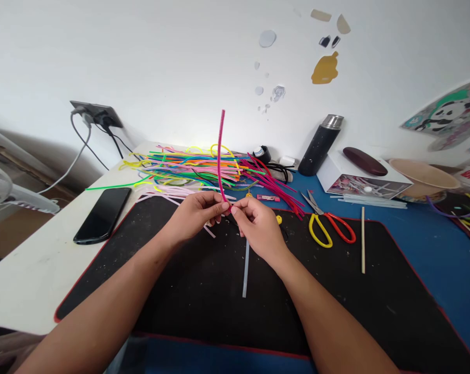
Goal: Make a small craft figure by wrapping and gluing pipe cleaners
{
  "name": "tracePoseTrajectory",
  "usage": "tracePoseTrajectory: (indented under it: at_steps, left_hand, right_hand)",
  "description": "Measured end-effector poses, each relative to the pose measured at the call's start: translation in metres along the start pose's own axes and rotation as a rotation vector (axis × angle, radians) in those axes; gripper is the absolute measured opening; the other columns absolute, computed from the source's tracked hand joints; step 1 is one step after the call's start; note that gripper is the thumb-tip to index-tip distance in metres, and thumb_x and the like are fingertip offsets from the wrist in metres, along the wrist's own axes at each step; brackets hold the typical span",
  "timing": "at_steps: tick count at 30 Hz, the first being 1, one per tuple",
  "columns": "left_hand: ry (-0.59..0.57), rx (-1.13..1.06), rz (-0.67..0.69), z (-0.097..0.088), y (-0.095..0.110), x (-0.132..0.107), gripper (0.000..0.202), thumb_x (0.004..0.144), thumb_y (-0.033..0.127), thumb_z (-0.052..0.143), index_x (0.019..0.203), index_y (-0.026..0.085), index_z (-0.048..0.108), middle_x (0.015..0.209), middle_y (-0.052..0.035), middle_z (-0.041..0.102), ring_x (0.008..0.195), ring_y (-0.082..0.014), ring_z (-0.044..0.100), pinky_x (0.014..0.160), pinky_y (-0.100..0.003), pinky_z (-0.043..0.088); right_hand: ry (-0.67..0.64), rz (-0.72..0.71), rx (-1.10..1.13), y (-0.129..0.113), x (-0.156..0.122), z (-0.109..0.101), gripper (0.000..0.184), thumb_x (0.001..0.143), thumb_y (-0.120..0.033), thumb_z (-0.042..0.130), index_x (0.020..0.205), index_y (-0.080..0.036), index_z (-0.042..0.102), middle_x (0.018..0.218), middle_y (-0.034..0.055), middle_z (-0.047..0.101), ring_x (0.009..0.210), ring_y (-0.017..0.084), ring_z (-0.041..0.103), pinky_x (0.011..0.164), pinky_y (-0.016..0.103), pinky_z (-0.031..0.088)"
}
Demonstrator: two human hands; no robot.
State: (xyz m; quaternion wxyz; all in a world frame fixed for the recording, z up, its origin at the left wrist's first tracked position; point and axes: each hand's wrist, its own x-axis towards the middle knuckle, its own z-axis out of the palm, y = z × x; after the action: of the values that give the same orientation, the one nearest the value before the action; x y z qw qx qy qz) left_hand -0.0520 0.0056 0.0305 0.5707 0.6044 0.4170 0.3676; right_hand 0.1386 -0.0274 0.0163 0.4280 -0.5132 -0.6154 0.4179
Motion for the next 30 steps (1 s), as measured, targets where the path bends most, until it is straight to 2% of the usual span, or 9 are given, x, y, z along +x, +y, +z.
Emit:
tracePoseTrajectory:
  at_steps: [6,15,22,26,30]
  left_hand:
    - [0.044,-0.016,0.013,-0.0007,-0.0045,0.0007,0.041,0.083,0.056,0.082,0.084,0.017,0.07,0.068,0.0009,0.064,0.056,-0.0114,0.056,0.057,-0.024,0.047]
    - [0.077,0.072,0.068,0.0018,-0.0045,-0.001,0.039,0.085,0.055,0.08,0.086,0.016,0.071,0.073,0.0003,0.064,0.057,-0.0114,0.055,0.055,-0.024,0.046]
    - [0.051,0.177,0.127,0.0028,-0.0089,-0.001,0.033,0.091,0.049,0.075,0.088,0.017,0.074,0.078,-0.0008,0.068,0.063,-0.0119,0.057,0.06,-0.024,0.047]
    - [0.038,0.155,0.107,0.0028,-0.0092,0.0001,0.034,0.09,0.051,0.076,0.089,0.017,0.073,0.077,-0.0005,0.068,0.063,-0.012,0.058,0.06,-0.024,0.047]
    - [0.034,0.079,0.066,0.0033,-0.0062,0.0009,0.04,0.085,0.056,0.079,0.087,0.016,0.071,0.073,0.0002,0.066,0.059,-0.0115,0.056,0.057,-0.024,0.046]
  right_hand:
    - [0.006,-0.003,-0.063,-0.0021,0.0008,-0.0007,0.016,0.097,-0.037,0.06,0.09,-0.023,0.063,0.061,-0.0052,0.058,0.05,0.013,0.054,0.052,0.026,0.04]
    - [-0.004,-0.046,-0.162,-0.0021,-0.0001,-0.001,0.012,0.096,-0.032,0.059,0.088,-0.023,0.063,0.059,-0.0055,0.056,0.05,0.013,0.051,0.052,0.026,0.034]
    - [-0.014,-0.127,-0.272,0.0,0.0,-0.0002,0.01,0.094,-0.025,0.06,0.085,-0.022,0.063,0.056,-0.0067,0.05,0.051,0.012,0.044,0.053,0.026,0.028]
    - [-0.011,-0.128,-0.278,0.0018,0.0,0.0004,0.01,0.094,-0.026,0.061,0.086,-0.022,0.064,0.056,-0.0069,0.05,0.051,0.012,0.044,0.053,0.026,0.029]
    - [0.006,-0.117,-0.237,0.0031,0.0006,0.0015,0.01,0.095,-0.028,0.061,0.087,-0.022,0.064,0.06,-0.0057,0.056,0.053,0.013,0.049,0.055,0.026,0.032]
